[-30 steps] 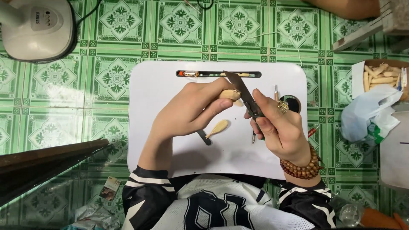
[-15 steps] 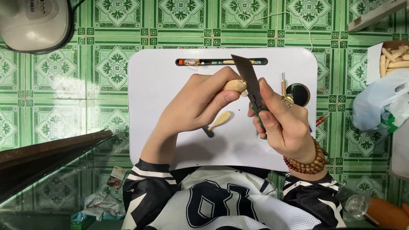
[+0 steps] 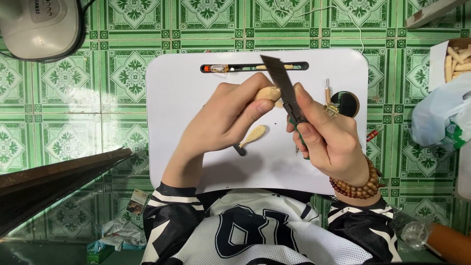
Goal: Carving and shaping a small wooden object using a craft knife and other hand tools on a small portable desk.
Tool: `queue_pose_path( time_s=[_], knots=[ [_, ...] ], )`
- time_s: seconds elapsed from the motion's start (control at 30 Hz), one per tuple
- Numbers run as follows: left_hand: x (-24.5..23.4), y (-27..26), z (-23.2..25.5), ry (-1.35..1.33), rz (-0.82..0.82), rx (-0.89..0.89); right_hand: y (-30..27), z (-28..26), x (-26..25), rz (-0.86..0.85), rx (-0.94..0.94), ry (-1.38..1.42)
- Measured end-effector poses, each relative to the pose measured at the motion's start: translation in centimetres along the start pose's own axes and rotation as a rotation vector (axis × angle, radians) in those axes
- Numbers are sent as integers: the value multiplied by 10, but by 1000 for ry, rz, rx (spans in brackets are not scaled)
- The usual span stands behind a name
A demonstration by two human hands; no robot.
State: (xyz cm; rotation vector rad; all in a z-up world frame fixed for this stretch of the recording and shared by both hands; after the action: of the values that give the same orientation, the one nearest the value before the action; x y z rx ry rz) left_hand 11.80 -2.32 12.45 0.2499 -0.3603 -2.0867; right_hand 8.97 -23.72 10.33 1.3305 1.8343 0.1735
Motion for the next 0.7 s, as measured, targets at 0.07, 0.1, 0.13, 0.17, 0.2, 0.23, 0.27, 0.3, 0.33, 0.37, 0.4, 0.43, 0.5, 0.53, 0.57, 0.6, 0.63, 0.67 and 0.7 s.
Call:
queue_pose_path(
  time_s=[0.07,0.1,0.13,0.17,0.2,0.23,0.27,0.3,0.33,0.37,0.4,0.43,0.5,0.53,0.57,0.6,0.63,0.67,0.7],
  knots=[
    [-7,-3,10,88,-69,-63,-5,-1,-8,-122,62,-37],
    [-10,-6,14,174,-134,-127,-9,-1,-10,-249,122,-71],
    [-7,-4,14,171,-133,-131,-11,-1,-9,-253,126,-70],
    [-4,-3,14,132,-106,-108,-12,1,-9,-239,128,-32],
    [-2,-3,15,94,-78,-85,-13,2,-8,-224,130,6],
    [0,-1,17,97,-74,-84,-11,1,-5,-227,125,7],
    [2,0,18,101,-64,-96,-9,2,-2,-231,205,71],
    [5,2,19,101,-58,-106,-9,2,1,-233,289,130],
    [5,0,19,101,-58,-102,-6,2,0,-233,287,127],
    [5,-1,18,132,-63,-94,-3,3,-2,-226,274,61],
    [6,-2,17,164,-67,-85,0,4,-5,-219,261,-5],
    [5,-2,17,163,-66,-83,0,4,-3,-220,260,-7],
    [4,-4,16,177,-70,-63,1,3,-2,-141,207,5],
    [4,-4,15,179,-68,-60,0,6,0,-141,202,4],
    [4,-4,14,200,-55,-61,-2,8,0,-54,132,-124],
    [4,-5,13,220,-43,-62,-3,9,0,34,60,-252],
    [4,-4,13,220,-40,-60,-10,16,0,31,57,-253],
    [5,-4,13,247,-52,-48,-18,23,0,-1,60,-314],
    [5,-4,13,274,-66,-37,-25,29,1,-33,64,-374]
  ],
)
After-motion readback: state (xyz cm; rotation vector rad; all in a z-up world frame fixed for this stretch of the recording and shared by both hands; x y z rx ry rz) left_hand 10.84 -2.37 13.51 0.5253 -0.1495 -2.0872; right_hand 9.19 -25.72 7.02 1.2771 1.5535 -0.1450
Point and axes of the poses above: each hand's wrist, its own y-axis towards the middle knuckle, its own x-axis out of the palm, z = x × y, the point moved 2 cm from there along y, towards the middle knuckle, and after that the axes turned 15 degrees about -y, right-handed, at the moved point
